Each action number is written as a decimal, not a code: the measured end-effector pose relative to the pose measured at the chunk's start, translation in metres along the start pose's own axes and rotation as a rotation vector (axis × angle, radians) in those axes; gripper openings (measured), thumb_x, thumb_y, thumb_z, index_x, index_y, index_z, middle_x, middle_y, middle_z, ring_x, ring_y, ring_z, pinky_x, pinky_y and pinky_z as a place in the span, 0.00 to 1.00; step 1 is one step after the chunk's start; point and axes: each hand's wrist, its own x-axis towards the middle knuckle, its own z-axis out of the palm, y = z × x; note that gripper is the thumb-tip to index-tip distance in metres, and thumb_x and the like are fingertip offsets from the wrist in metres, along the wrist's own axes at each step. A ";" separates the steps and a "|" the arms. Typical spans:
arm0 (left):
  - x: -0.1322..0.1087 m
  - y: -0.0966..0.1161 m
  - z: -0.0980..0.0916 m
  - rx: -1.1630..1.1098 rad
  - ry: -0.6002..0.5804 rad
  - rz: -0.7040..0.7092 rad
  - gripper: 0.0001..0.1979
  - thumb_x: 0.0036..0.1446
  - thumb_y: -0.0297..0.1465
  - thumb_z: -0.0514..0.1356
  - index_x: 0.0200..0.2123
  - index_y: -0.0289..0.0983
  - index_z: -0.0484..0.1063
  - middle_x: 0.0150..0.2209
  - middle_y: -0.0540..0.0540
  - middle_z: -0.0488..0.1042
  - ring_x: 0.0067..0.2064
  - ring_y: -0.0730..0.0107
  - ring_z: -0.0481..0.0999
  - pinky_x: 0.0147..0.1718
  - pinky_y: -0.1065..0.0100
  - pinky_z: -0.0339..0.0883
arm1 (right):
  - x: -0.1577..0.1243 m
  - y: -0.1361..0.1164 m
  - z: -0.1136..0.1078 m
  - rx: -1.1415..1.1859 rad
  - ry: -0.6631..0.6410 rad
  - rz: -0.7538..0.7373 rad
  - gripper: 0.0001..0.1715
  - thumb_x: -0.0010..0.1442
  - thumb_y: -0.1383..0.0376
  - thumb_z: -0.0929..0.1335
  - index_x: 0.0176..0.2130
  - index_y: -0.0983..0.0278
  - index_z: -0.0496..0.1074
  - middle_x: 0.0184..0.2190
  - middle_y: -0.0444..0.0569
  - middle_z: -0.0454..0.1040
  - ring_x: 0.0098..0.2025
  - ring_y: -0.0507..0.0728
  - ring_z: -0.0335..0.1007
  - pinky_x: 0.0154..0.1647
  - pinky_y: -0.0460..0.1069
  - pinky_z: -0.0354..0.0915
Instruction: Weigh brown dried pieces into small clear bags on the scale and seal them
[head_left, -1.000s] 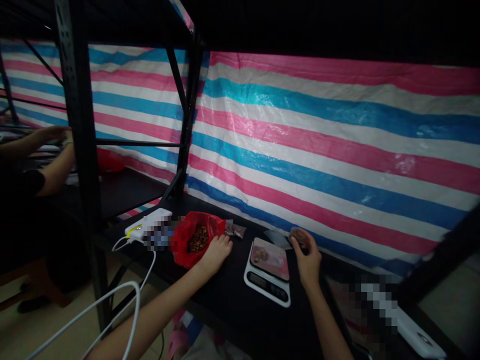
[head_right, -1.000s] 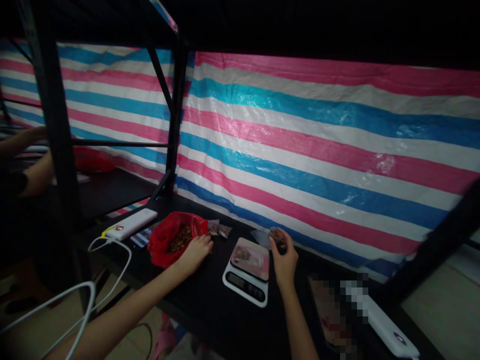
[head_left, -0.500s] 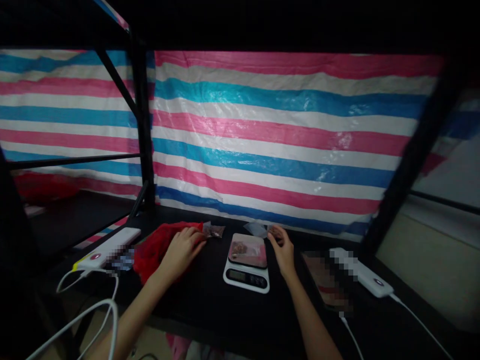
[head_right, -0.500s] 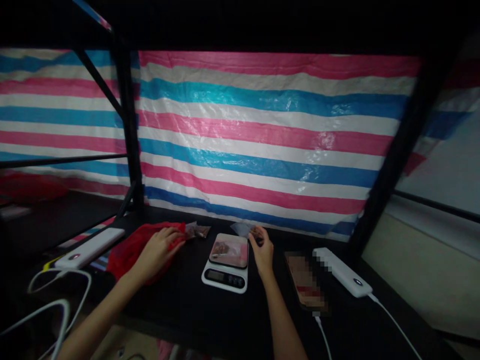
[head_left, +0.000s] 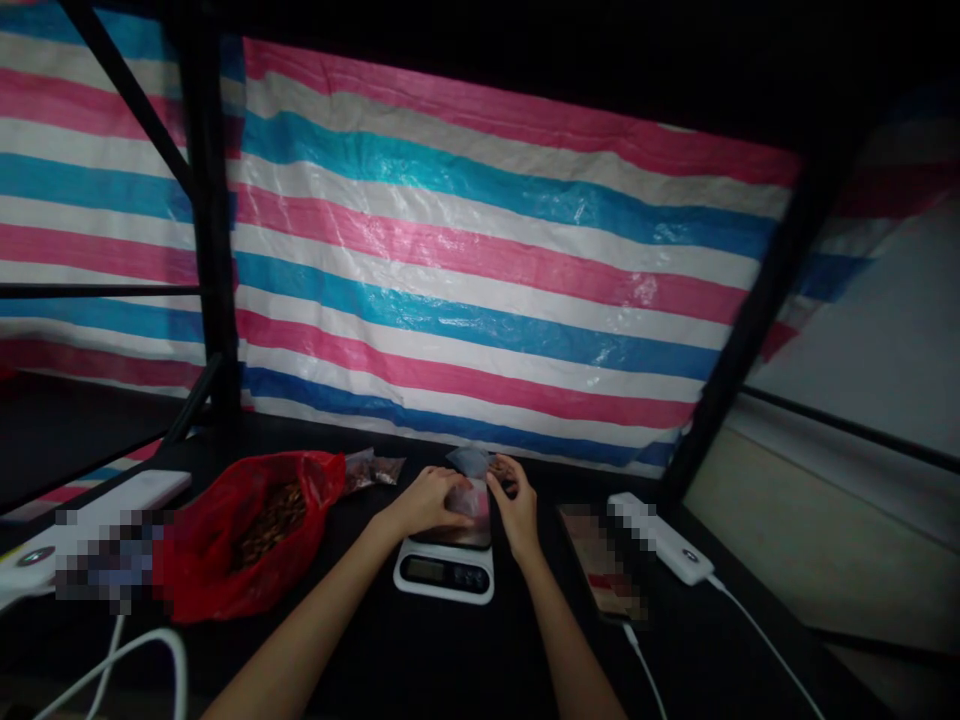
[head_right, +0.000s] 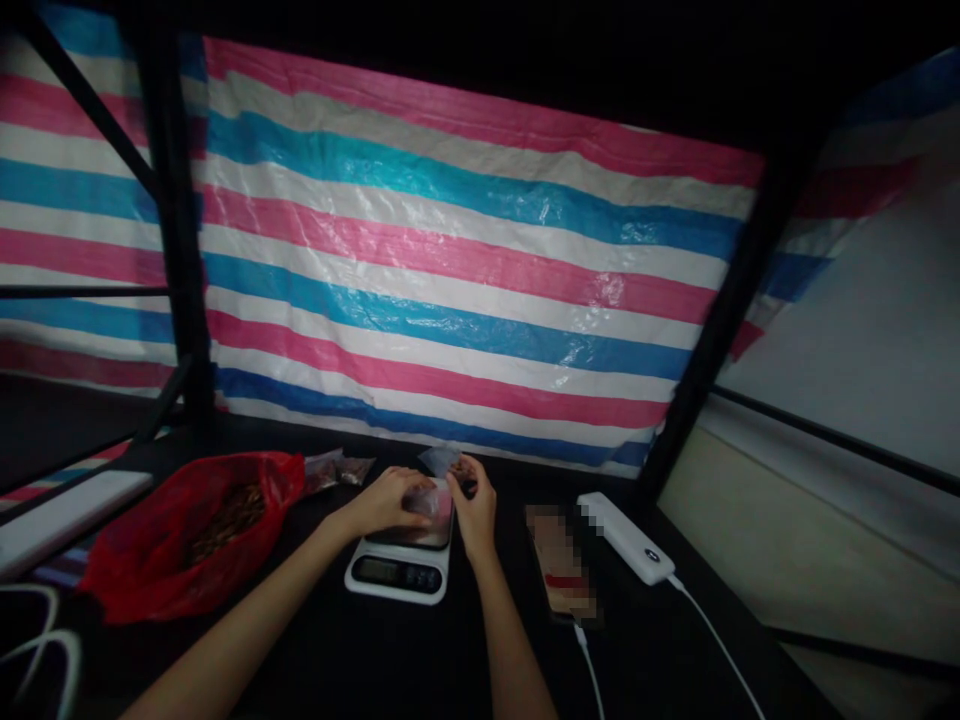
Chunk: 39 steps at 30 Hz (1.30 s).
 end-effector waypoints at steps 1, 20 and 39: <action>0.000 -0.001 0.000 -0.041 0.019 -0.004 0.23 0.43 0.43 0.62 0.43 0.39 0.69 0.43 0.44 0.72 0.47 0.59 0.68 0.47 0.61 0.56 | 0.000 0.000 0.000 -0.001 -0.004 0.003 0.22 0.51 0.57 0.66 0.45 0.61 0.67 0.39 0.48 0.74 0.38 0.57 0.69 0.31 0.48 0.60; -0.003 -0.011 -0.008 -1.412 0.446 -0.287 0.26 0.43 0.39 0.65 0.46 0.35 0.69 0.42 0.41 0.74 0.40 0.66 0.74 0.40 0.69 0.65 | -0.006 -0.006 0.006 0.031 -0.102 -0.007 0.22 0.51 0.59 0.67 0.46 0.61 0.67 0.43 0.49 0.72 0.41 0.57 0.68 0.33 0.48 0.60; -0.006 -0.017 0.001 -1.627 0.305 -0.231 0.33 0.41 0.51 0.60 0.45 0.32 0.69 0.37 0.39 0.75 0.35 0.69 0.74 0.32 0.73 0.65 | -0.007 -0.011 0.003 0.033 -0.111 -0.019 0.22 0.52 0.58 0.67 0.46 0.61 0.67 0.45 0.50 0.71 0.41 0.57 0.67 0.32 0.48 0.61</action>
